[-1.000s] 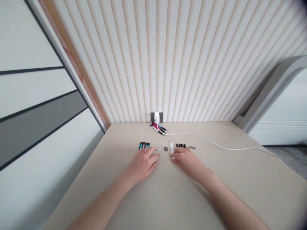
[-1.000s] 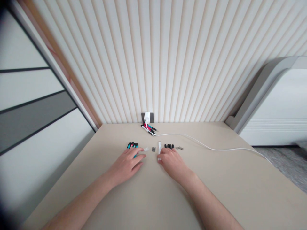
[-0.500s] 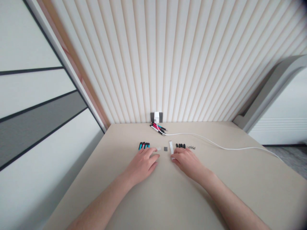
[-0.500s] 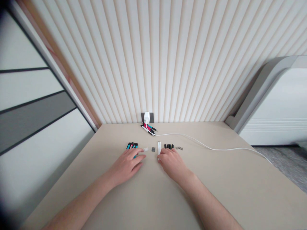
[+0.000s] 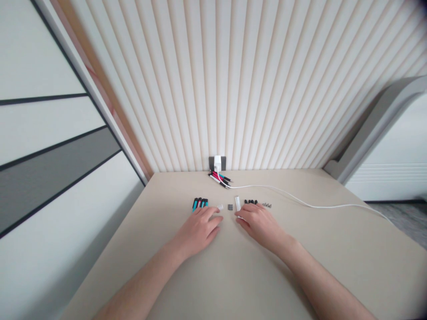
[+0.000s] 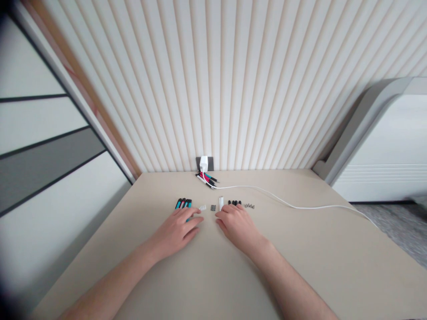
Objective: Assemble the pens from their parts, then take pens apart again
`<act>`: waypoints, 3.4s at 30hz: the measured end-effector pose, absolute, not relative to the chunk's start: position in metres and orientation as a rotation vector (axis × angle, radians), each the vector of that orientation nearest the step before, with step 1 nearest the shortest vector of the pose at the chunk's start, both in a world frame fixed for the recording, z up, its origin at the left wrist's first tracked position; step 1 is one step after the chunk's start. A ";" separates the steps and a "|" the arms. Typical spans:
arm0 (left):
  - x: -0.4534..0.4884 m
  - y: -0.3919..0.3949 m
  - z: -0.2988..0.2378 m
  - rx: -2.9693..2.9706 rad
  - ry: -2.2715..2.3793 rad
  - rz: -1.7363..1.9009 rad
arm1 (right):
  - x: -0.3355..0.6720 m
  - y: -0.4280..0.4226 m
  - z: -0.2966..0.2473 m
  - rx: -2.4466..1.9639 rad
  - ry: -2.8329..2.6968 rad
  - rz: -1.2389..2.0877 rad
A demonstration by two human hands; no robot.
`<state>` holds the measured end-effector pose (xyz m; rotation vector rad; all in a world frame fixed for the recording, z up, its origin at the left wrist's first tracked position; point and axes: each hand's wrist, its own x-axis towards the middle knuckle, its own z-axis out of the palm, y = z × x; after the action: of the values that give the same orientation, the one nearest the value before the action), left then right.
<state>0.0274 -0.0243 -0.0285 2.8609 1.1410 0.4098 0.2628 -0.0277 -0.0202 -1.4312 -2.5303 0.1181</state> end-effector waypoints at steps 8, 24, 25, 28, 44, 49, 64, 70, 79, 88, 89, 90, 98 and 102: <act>0.032 -0.027 -0.030 2.908 1.031 0.444 | 0.261 -0.030 -0.021 -1.323 -2.473 0.100; 0.030 -0.025 -0.032 2.942 0.994 0.433 | 0.251 0.106 -0.016 -1.837 -2.365 0.148; 0.030 -0.025 -0.032 2.942 1.001 0.432 | 0.249 0.112 -0.020 -1.854 -2.359 0.164; 0.031 -0.026 -0.031 2.950 1.005 0.420 | 0.245 0.124 -0.032 -1.896 -2.348 0.217; 0.033 -0.029 -0.027 2.946 0.981 0.436 | 0.282 0.101 -0.014 -1.991 -2.014 0.111; 0.035 -0.029 -0.027 2.945 0.930 0.622 | 0.303 0.045 -0.010 -1.791 -1.784 0.131; 0.025 -0.017 -0.026 2.833 1.210 0.926 | 0.260 -0.039 -0.028 -1.101 -1.988 0.453; 0.023 -0.015 -0.033 2.868 1.118 0.881 | 0.257 -0.039 -0.027 -1.215 -2.056 0.632; 0.027 -0.017 -0.031 2.932 1.113 0.841 | 0.246 -0.037 -0.047 -1.419 -1.918 0.828; 0.031 -0.020 -0.026 2.997 1.046 0.802 | 0.244 -0.037 -0.049 -1.420 -2.034 0.707; 0.031 -0.020 -0.026 2.994 1.052 0.789 | 0.246 -0.036 -0.047 -1.411 -2.074 0.639; 0.031 -0.020 -0.027 2.991 1.055 0.777 | 0.248 -0.036 -0.046 -1.393 -2.108 0.576; 0.028 -0.016 -0.030 2.971 1.071 0.840 | 0.255 -0.039 -0.038 -1.261 -2.141 0.424; 0.026 -0.015 -0.030 2.981 1.105 0.837 | 0.255 -0.037 -0.039 -1.381 -2.072 0.487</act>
<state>0.0257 -0.0153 -0.0300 2.9809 1.1052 0.8366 0.2549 -0.0370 -0.0388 -1.3805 -2.0716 0.4866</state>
